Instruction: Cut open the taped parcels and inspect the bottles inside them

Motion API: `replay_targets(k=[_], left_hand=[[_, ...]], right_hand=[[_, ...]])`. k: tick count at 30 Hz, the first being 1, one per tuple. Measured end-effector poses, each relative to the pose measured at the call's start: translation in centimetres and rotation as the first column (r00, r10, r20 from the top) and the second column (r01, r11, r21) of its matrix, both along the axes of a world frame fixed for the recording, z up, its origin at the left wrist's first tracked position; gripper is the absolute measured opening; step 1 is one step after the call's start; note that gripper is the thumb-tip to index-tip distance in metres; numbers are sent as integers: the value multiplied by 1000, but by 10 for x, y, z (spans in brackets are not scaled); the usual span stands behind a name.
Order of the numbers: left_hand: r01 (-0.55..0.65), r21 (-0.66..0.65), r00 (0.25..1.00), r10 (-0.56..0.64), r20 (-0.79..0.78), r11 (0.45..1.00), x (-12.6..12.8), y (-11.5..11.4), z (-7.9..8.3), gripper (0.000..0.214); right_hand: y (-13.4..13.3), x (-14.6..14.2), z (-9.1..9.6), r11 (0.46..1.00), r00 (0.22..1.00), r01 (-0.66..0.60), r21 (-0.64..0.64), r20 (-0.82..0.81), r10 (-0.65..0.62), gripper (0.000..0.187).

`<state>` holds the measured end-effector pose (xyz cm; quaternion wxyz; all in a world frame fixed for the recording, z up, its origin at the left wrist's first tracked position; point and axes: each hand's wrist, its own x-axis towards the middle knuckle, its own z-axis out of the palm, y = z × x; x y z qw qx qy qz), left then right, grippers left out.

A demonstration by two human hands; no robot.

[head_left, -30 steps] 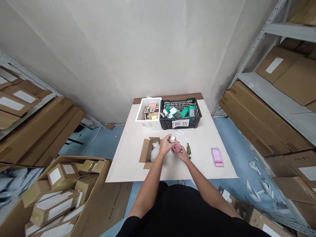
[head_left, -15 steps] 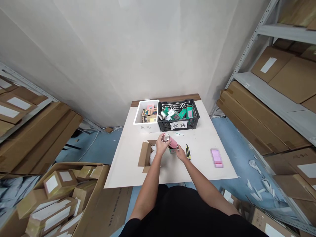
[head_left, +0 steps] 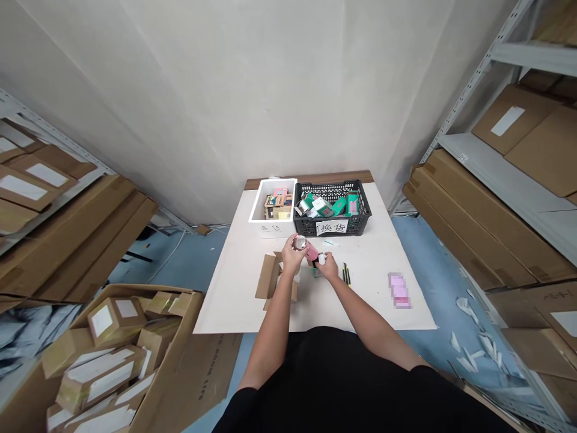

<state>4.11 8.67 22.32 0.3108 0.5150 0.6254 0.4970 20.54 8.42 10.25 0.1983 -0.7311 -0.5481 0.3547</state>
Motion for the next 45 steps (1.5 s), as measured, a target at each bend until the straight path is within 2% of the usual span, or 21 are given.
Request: replay_targets(k=[2,5,11,13,17,19,22,25,28,30,32,34,35,37,38,39,41,43,45], left_hand=[[10,-1,1000,-10,-14,1000,2,2,-4,71],[41,8,998,-40,-53,999,4,1,-10,70],[39,13,998,-38,-43,999,-4,0,-15,71],[51,9,998,-51,-29,999,-6,1,-14,72],[156,-22,988,-156,-3,988,-3,3,-15,74],[196,-35,980,-197,-25,980,2,3,-19,73],[245,-68,958,-252,-139,967,12,3,-31,70],[326,-179,878,-367,-308,928,20,2,-47,68],[413,-320,739,-519,-431,853,25,1,-66,62],[444,-402,664,-595,-453,801,26,-2,-79,60],[483,-438,626,-649,-432,758,26,-5,-92,59],[496,-392,669,-629,-395,775,22,-9,-103,55],[462,-345,729,-571,-377,817,19,-12,-108,50],[282,-276,872,-365,-325,919,11,-16,-118,42],[179,-290,920,-264,-290,940,6,-18,-123,41],[106,-334,947,-198,-255,937,3,-20,-127,41],[80,-453,965,-183,-189,888,-2,-23,-136,39],[154,-530,958,-257,-126,834,-1,-23,-144,35],[230,-540,944,-319,-78,810,5,-21,-152,36]], right_hand=[[3,-5,2,999,997,-27,-45,74,30,57],[5,-9,2,998,989,-41,-43,144,47,49],[13,-1,3,998,995,-52,29,88,49,15],[16,2,5,998,998,-40,44,60,38,29],[19,7,9,997,999,-21,69,-26,23,52],[19,9,9,997,998,-20,73,-62,25,57],[19,13,9,998,994,-30,61,-104,36,58],[17,17,8,998,993,-33,50,-110,39,56],[13,21,5,999,996,-26,26,-90,29,55],[9,23,1,1000,996,-28,-3,-89,28,54],[5,25,-4,999,995,-30,-12,-96,29,54],[3,27,-10,999,994,-32,18,-107,34,53],[2,28,-13,999,993,-34,40,-110,38,53],[0,30,-19,996,993,-37,75,-111,45,51],[-1,31,-22,996,993,-35,88,-111,45,49],[-3,32,-26,995,993,-27,99,-114,38,47],[-8,31,-33,991,988,6,134,-151,14,39],[-15,28,-42,985,970,36,171,-241,7,31],[-22,26,-49,978,942,23,205,-331,47,30]])
